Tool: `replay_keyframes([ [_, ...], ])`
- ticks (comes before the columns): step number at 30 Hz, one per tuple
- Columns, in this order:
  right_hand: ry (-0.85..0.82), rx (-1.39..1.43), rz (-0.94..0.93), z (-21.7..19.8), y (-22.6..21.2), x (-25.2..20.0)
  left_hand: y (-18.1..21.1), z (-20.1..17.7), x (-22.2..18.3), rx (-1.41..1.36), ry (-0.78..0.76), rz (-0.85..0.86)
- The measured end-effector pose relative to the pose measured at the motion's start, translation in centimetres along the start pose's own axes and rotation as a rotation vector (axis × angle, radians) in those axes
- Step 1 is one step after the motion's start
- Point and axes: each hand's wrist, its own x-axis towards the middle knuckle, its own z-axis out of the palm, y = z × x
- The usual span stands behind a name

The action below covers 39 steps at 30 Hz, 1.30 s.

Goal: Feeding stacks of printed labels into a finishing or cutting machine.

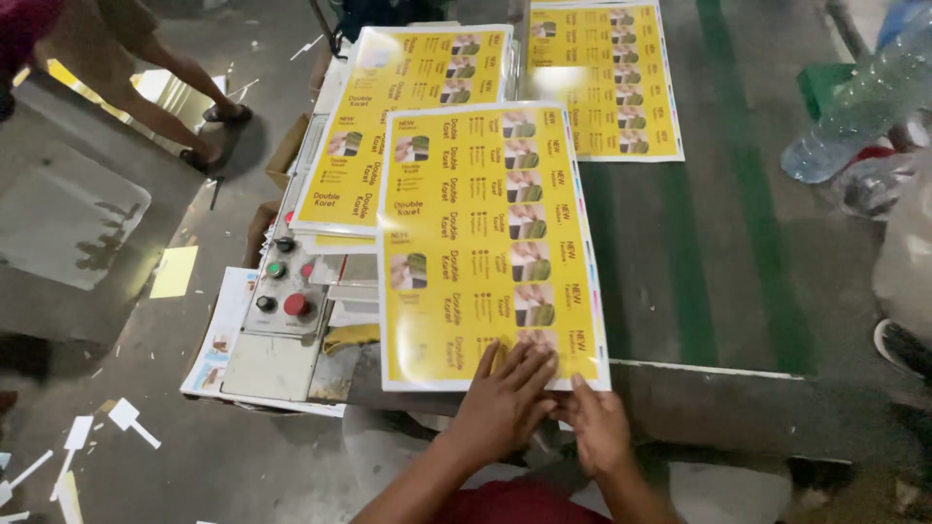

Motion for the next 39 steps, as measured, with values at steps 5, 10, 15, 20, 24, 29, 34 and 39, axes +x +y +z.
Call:
replay_keyframes([
  [5,0.230,-0.204,-0.215,-7.0,-2.7,-1.6,-5.3,-2.2,0.5,0.267,0.152,-0.052],
  [10,0.369,-0.371,-0.229,-11.1,-6.7,-2.5,-14.5,-3.6,3.6,0.415,0.271,-0.288],
  [15,0.394,-0.304,-0.358,-16.1,-7.8,0.7,-21.8,-2.6,7.3,0.501,0.031,-0.390],
  [20,0.490,-0.391,-0.351,-16.6,-9.1,2.5,-21.3,-2.6,6.4,0.554,0.126,-0.349],
  [24,0.497,-0.411,-0.349,-15.3,-9.7,4.1,-20.3,-4.1,5.8,0.491,0.304,-0.287],
  [29,0.405,-0.381,-0.280,-15.5,-9.4,10.5,-19.1,-5.2,5.7,0.414,0.349,-0.321],
  [34,0.386,-0.403,-0.191,-11.7,-11.3,17.3,-18.9,-4.6,5.4,0.460,0.367,-0.343],
  [39,0.341,-0.319,-0.329,-13.1,-11.9,28.3,-18.9,-5.0,5.1,0.420,0.287,-0.324],
])
